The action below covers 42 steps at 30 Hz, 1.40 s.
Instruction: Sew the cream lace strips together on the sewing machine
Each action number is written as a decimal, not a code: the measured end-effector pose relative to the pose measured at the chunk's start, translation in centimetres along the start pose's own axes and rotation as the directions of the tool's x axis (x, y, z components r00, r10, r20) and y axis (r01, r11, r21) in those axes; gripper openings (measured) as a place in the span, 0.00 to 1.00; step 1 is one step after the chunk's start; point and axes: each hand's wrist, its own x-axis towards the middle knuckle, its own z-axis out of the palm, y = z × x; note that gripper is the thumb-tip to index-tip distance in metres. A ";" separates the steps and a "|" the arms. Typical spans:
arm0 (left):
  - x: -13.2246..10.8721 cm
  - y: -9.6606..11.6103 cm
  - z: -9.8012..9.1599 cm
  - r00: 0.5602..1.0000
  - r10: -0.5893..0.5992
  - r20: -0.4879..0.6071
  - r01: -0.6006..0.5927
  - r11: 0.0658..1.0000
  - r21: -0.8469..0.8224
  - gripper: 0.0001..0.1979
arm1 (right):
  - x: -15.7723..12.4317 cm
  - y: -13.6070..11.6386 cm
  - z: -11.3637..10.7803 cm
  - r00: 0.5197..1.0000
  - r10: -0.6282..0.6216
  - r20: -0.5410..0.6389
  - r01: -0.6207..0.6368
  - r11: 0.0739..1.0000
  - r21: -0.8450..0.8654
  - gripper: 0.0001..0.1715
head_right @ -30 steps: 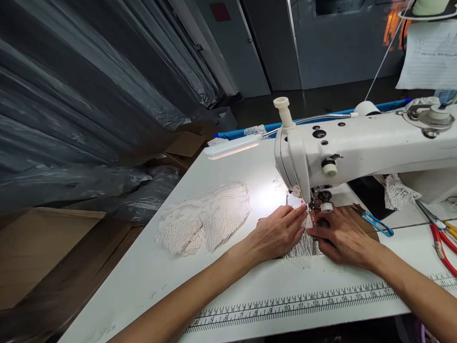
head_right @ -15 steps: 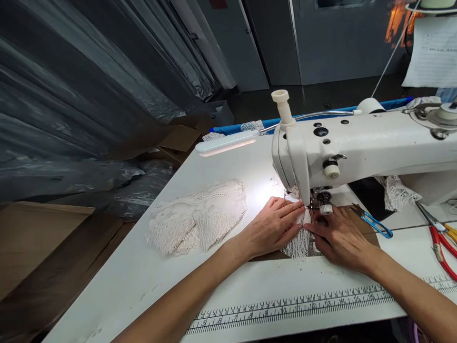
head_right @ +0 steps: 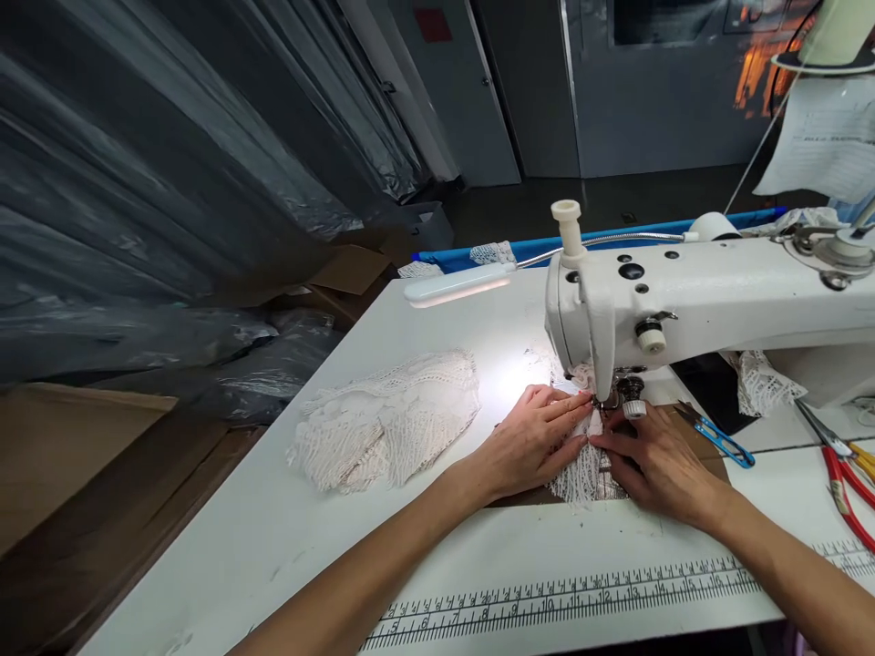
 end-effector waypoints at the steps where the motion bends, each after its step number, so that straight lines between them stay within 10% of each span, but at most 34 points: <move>1: 0.0 0.0 0.0 1.000 -0.002 0.000 0.002 1.000 0.004 0.18 | 0.0 0.0 0.0 1.000 -0.002 -0.009 0.002 1.000 0.002 0.19; 23: 0.1 1.1 1.0 0.982 0.082 -0.170 -0.057 0.987 0.150 0.11 | -0.1 0.0 -0.4 0.999 -0.028 0.014 0.029 0.999 -0.034 0.20; 42: 0.7 1.1 0.8 0.995 -0.013 -0.095 0.039 0.959 0.282 0.15 | 0.7 -0.1 1.2 1.000 0.019 0.013 -0.016 0.983 -0.183 0.24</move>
